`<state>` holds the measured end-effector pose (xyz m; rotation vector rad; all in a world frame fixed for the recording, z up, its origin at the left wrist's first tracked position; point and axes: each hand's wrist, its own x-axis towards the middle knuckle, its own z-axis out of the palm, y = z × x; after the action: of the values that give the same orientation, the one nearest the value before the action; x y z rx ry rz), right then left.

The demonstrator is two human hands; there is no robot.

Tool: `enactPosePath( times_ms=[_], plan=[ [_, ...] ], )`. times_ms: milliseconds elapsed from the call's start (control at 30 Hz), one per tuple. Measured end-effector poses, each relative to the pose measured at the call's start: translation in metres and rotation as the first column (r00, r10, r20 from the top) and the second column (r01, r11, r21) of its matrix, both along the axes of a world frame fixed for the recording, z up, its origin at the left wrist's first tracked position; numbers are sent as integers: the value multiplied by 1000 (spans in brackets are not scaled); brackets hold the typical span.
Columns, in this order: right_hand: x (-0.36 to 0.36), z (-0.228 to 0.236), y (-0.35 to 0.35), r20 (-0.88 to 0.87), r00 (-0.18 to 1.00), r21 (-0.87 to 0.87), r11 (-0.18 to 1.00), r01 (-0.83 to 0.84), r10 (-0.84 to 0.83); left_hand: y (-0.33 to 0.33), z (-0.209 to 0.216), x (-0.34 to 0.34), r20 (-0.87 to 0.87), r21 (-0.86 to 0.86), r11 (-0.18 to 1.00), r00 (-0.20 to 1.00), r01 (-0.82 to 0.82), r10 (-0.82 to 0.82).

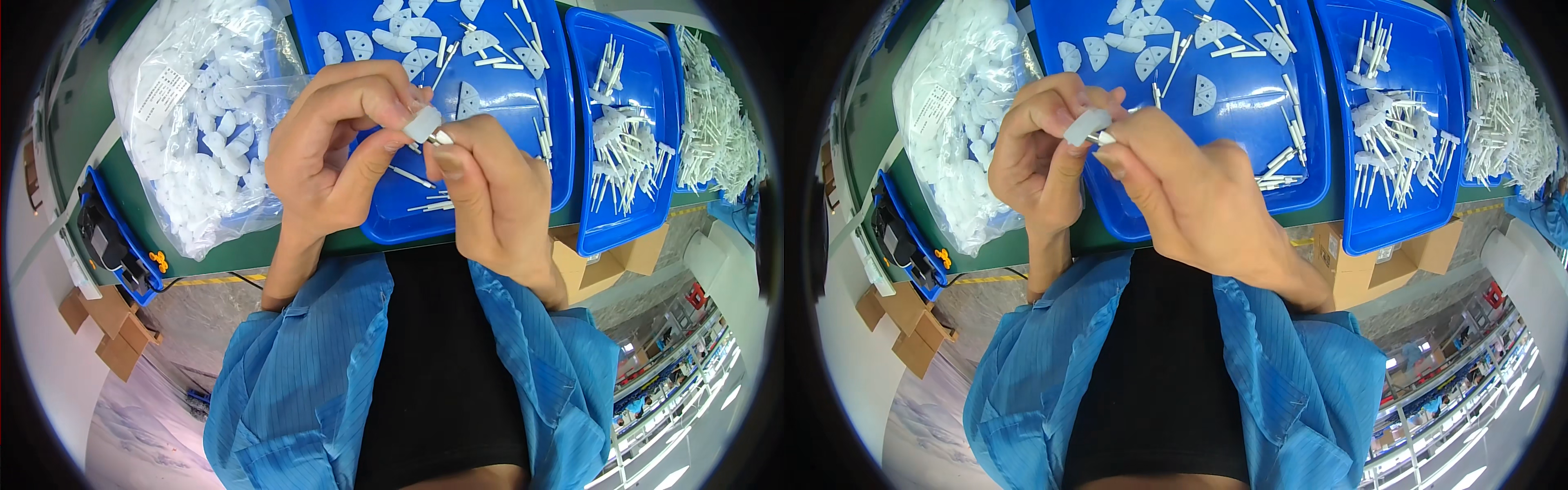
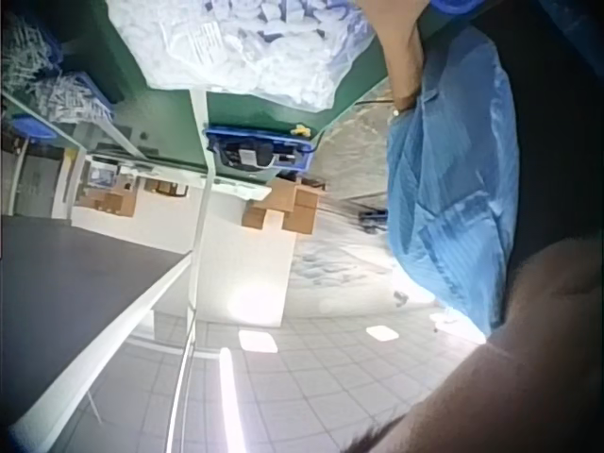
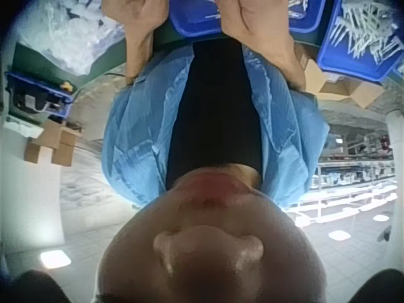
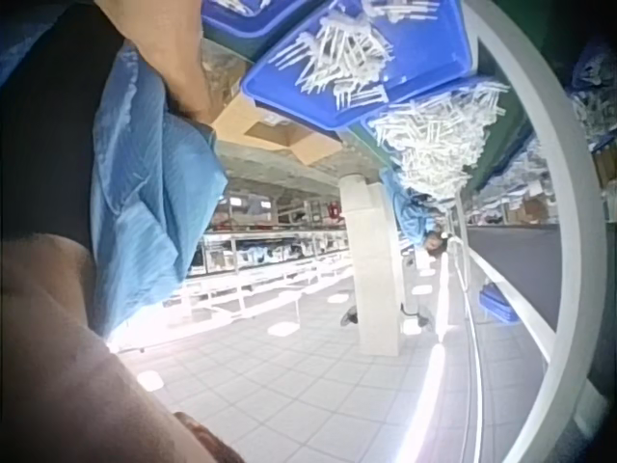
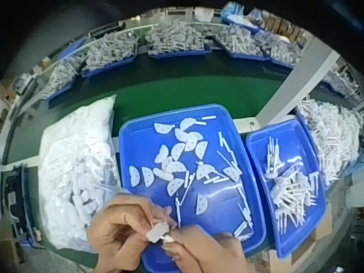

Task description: The person repeatedly picks small white plastic components from a blue tray and a plastic bag, then inserts thin white rods into the components by hand. The assembled units are placed into a second blue tray. The person occasionally reaches into the bag to replenish the supply of components.

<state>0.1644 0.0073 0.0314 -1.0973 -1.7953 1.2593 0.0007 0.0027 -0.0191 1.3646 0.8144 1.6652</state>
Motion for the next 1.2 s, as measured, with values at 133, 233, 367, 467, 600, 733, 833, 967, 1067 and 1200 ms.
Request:
enactPosePath(
  times_ms=[133,233,367,467,600,733,833,967,1067,1200],
  plan=[
    [-2,6,-7,240,969,328,944,-17,-66,0,1,0,-141,90,994,988,-57,70],
    [-2,3,-8,209,978,365,930,-53,-27,0,1,6,-8,123,992,999,-39,41],
    [1,-17,0,28,1000,346,938,-6,-4,0,-1,5,-45,140,988,997,-62,69],
    [7,-25,6,46,999,413,911,-2,-19,3,2,-7,-269,140,990,962,-8,46],
    [12,-23,5,81,997,305,952,-34,10,-1,14,-4,-182,-102,995,983,-23,4],
    [7,-16,9,-200,980,2,1000,-23,23,1,6,-8,-148,-34,999,989,26,-31],
    [3,-13,7,-154,987,-244,970,15,-54,0,4,-10,-308,110,994,950,-12,46],
    [-4,-21,13,-95,991,-205,976,73,-94,-2,1,-10,-428,276,961,893,-14,136],
    [-7,-28,23,58,989,9,990,138,-138,-7,4,-17,-411,242,970,908,24,79],
    [-9,-52,24,446,864,403,914,39,-234,-12,-6,-17,-121,72,996,991,-46,54]
  ],
)
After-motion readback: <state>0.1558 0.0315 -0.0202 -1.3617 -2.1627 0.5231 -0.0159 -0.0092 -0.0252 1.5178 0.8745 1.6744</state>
